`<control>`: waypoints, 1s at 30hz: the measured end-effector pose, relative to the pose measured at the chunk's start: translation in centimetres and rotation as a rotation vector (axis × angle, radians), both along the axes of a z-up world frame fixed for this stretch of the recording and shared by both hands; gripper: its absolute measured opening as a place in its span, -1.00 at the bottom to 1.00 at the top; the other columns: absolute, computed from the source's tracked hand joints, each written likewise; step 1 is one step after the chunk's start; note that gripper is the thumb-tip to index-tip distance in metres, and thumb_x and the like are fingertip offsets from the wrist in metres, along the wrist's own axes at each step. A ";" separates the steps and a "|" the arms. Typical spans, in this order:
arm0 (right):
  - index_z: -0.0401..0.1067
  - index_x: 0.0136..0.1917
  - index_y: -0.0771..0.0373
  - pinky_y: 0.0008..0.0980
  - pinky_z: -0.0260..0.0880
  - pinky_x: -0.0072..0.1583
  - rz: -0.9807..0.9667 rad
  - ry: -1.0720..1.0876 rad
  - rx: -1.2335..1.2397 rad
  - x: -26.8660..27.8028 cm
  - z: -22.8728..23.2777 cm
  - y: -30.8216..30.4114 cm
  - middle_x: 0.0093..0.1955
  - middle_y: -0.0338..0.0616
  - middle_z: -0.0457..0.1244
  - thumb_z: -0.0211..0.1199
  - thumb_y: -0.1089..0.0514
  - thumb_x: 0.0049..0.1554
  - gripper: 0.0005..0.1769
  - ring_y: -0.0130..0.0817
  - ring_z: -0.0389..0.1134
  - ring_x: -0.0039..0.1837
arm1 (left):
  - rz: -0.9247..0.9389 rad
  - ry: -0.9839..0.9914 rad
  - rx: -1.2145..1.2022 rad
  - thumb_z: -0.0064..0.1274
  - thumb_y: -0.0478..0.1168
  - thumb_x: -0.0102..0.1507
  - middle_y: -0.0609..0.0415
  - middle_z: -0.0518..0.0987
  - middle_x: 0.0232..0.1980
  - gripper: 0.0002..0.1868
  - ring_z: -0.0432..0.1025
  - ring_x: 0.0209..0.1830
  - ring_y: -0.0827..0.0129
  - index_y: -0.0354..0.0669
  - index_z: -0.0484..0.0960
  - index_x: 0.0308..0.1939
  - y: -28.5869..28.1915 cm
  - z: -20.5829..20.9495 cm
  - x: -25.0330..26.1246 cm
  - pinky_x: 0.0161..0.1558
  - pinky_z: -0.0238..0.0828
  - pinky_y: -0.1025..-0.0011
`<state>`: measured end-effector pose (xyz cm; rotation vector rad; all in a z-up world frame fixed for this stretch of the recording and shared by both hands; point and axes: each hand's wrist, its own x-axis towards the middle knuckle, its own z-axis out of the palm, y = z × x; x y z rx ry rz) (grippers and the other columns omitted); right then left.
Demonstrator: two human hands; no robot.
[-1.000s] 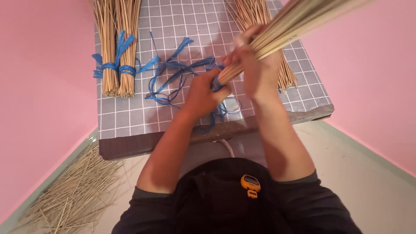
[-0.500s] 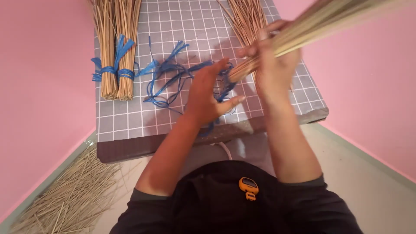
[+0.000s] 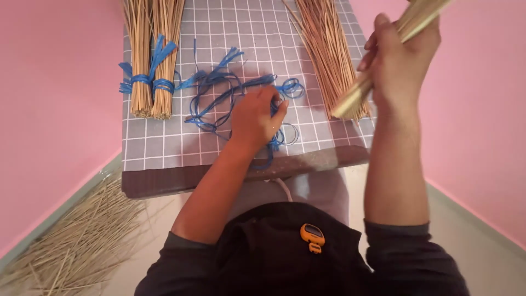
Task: Gathering thin wooden sticks into bundles and tying them securely with blue plastic twine.
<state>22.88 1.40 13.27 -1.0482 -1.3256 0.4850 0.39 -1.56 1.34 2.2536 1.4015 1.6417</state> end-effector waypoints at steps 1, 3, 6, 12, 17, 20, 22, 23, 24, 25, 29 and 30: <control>0.03 0.57 0.43 -0.53 0.36 -0.43 0.002 -0.002 0.007 0.7 -0.2 0.7 -0.21 -0.14 0.28 0.12 0.41 0.44 -0.48 -0.45 0.28 -0.39 | 0.002 -0.002 0.007 0.22 -0.18 0.22 0.09 0.55 -0.32 -0.81 0.44 -0.39 0.15 -0.10 0.51 -0.22 0.0 -0.1 0.1 -0.30 0.35 0.27; -0.02 0.53 0.44 -0.57 0.44 -0.43 -0.002 -0.263 -0.176 2.1 -0.5 2.3 -0.02 0.04 0.25 0.20 0.42 0.35 -0.39 -0.45 0.26 -0.39 | 0.022 -0.048 -0.043 0.22 -0.18 0.21 0.07 0.58 -0.21 -0.78 0.48 -0.26 0.15 -0.12 0.57 -0.13 0.2 -0.4 0.3 -0.21 0.40 0.29; 0.13 0.36 0.55 -0.42 0.41 -0.41 -0.030 -0.499 -0.298 3.2 -2.3 4.4 0.03 0.25 0.26 0.21 0.39 0.24 -0.52 -0.34 0.28 -0.42 | 0.035 -0.033 -0.037 0.22 -0.15 0.22 0.10 0.59 -0.21 -0.75 0.49 -0.26 0.21 -0.11 0.58 -0.09 0.3 -0.5 0.3 -0.21 0.40 0.34; 0.25 0.36 0.49 0.04 0.50 0.04 -0.256 -0.819 -0.385 3.6 -6.0 9.5 0.06 0.30 0.36 0.24 0.35 0.12 -0.46 0.22 0.44 0.02 | 0.039 0.011 -0.060 0.21 -0.12 0.22 0.11 0.59 -0.23 -0.76 0.49 -0.27 0.16 -0.10 0.57 -0.11 0.8 -1.1 0.4 -0.24 0.41 0.29; 0.25 0.39 0.32 0.13 0.42 0.04 -0.362 -1.015 -0.495 3.4 -8.8 10.9 0.04 0.20 0.36 0.26 0.12 0.14 -0.41 0.25 0.40 0.05 | 0.051 0.013 -0.061 0.22 -0.13 0.21 0.11 0.61 -0.22 -0.75 0.49 -0.26 0.17 -0.11 0.59 -0.10 0.7 -1.1 0.4 -0.19 0.41 0.31; 0.44 0.15 0.30 0.06 0.34 0.06 -0.413 -1.176 -0.537 3.2 -9.8 10.5 -0.07 0.11 0.40 0.27 -0.15 0.23 -0.53 0.17 0.42 0.00 | 0.036 0.013 -0.084 0.22 -0.12 0.21 0.11 0.62 -0.22 -0.75 0.50 -0.26 0.17 -0.11 0.59 -0.11 0.6 -1.3 0.6 -0.19 0.41 0.30; 0.57 0.03 0.21 0.03 0.24 0.12 -0.419 -1.213 -0.573 2.9 -9.7 10.3 -0.11 0.04 0.42 0.22 -0.25 0.25 -0.52 0.12 0.41 0.01 | 0.042 0.003 -0.101 0.24 -0.13 0.20 0.13 0.63 -0.23 -0.75 0.51 -0.26 0.19 -0.11 0.60 -0.11 0.8 -1.3 0.6 -0.19 0.42 0.32; 0.57 0.11 0.24 0.10 0.25 0.15 -0.408 -1.226 -0.550 3.1 -9.9 10.4 0.03 0.12 0.37 0.20 -0.31 0.26 -0.43 0.16 0.34 0.10 | 0.058 0.019 -0.123 0.23 -0.10 0.21 0.13 0.63 -0.21 -0.74 0.51 -0.24 0.18 -0.10 0.59 -0.11 0.9 -1.4 0.6 -0.18 0.42 0.30; 0.56 0.19 0.27 0.16 0.26 0.17 -0.402 -1.236 -0.530 3.4 -10.2 10.4 0.16 0.21 0.31 0.17 -0.38 0.26 -0.34 0.20 0.28 0.19 | 0.068 0.037 -0.145 0.21 -0.07 0.22 0.13 0.63 -0.19 -0.74 0.52 -0.21 0.16 -0.08 0.59 -0.11 1.1 -1.5 0.6 -0.17 0.43 0.29; 0.56 0.19 0.27 0.16 0.26 0.17 -0.401 -1.232 -0.537 3.4 -10.2 9.7 0.16 0.21 0.31 0.17 -0.38 0.26 -0.34 0.20 0.28 0.19 | 0.064 0.042 -0.149 0.21 -0.07 0.22 0.13 0.63 -0.19 -0.74 0.52 -0.21 0.16 -0.08 0.59 -0.11 0.8 -1.8 0.8 -0.17 0.43 0.29; 0.26 0.45 0.32 0.28 0.34 0.17 -0.222 -1.052 -0.578 2.6 -8.2 7.6 0.33 0.36 0.18 0.33 -0.55 0.09 0.05 0.44 0.31 0.18 | 0.103 0.074 -0.195 0.21 0.06 0.21 0.04 0.62 -0.03 -0.56 0.50 -0.04 0.11 -0.13 0.59 0.02 0.8 -1.4 0.7 0.03 0.40 0.25; 0.13 0.57 0.25 0.28 0.39 0.14 -0.145 -0.978 -0.559 2.4 -7.5 6.9 0.36 0.40 0.14 0.38 -0.49 0.06 0.11 0.45 0.35 0.14 | 0.090 0.061 -0.187 0.24 0.13 0.21 -0.05 0.59 0.08 -0.44 0.48 0.07 0.06 -0.19 0.58 0.11 0.8 -1.1 0.7 0.14 0.38 0.23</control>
